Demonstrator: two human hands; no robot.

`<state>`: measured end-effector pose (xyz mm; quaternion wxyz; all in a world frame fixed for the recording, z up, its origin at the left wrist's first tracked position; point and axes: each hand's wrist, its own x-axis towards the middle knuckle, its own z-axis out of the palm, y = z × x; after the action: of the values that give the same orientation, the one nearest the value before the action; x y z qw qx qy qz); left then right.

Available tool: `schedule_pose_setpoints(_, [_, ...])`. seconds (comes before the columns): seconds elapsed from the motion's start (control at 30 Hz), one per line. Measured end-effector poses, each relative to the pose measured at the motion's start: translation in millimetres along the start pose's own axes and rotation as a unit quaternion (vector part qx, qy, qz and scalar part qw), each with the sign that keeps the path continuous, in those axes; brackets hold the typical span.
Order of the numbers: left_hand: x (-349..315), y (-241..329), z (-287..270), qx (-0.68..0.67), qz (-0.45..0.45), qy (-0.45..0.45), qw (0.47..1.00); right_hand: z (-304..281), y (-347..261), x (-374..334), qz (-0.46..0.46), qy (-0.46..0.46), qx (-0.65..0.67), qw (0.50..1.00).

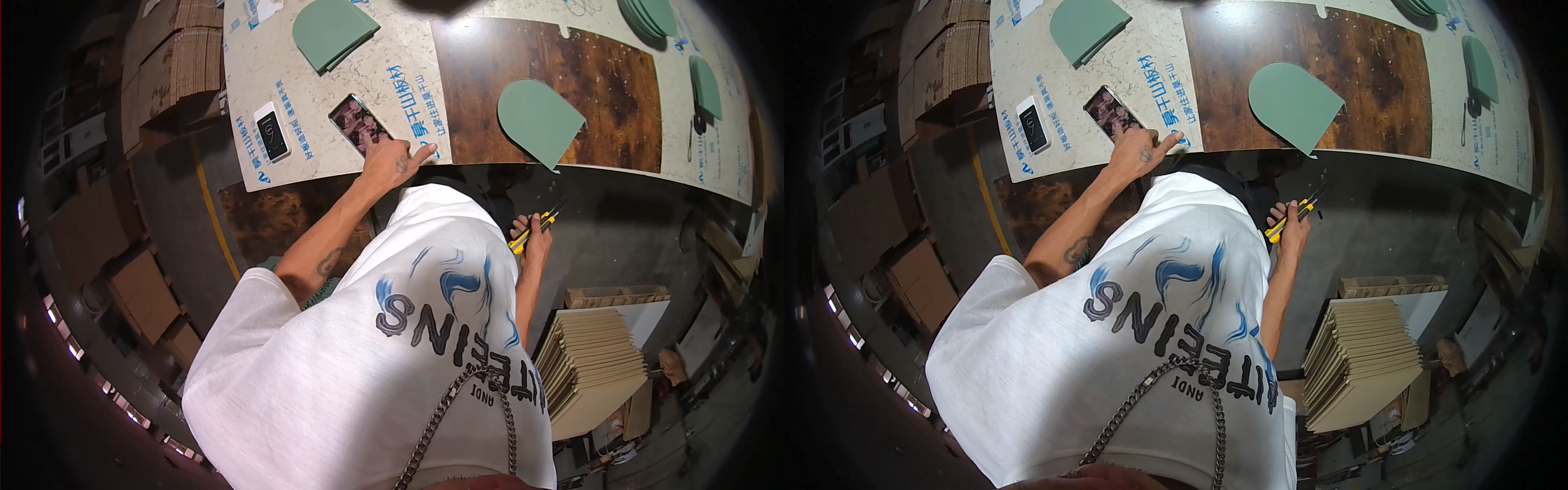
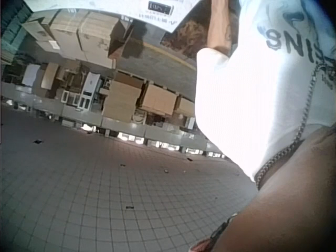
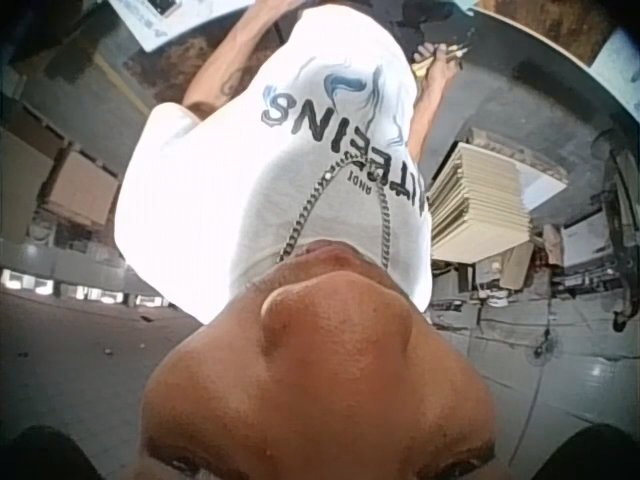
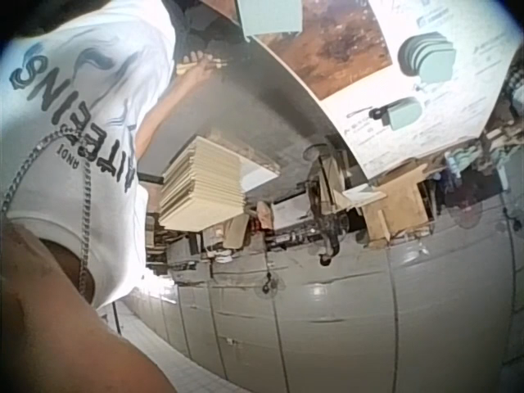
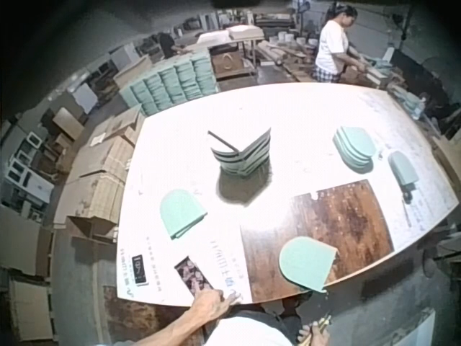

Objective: Using a utility knife to trim excess material from the edges of green semi-circular foam cushions at a workbench.

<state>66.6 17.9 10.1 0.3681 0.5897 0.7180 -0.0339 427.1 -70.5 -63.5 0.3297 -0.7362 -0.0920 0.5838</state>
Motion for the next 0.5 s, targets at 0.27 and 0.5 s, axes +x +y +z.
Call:
schedule_pose_setpoints(0.27, [-6.6,-9.8,-4.8,-0.01,-0.007,0.013,1.0,4.6,-1.8,-1.6,0.005,0.003,0.001,1.0])
schedule_pose_setpoints(0.5, [-5.3,-10.6,-9.6,-0.015,-0.005,0.024,1.0,4.4,1.8,0.6,0.005,0.0,0.001,1.0])
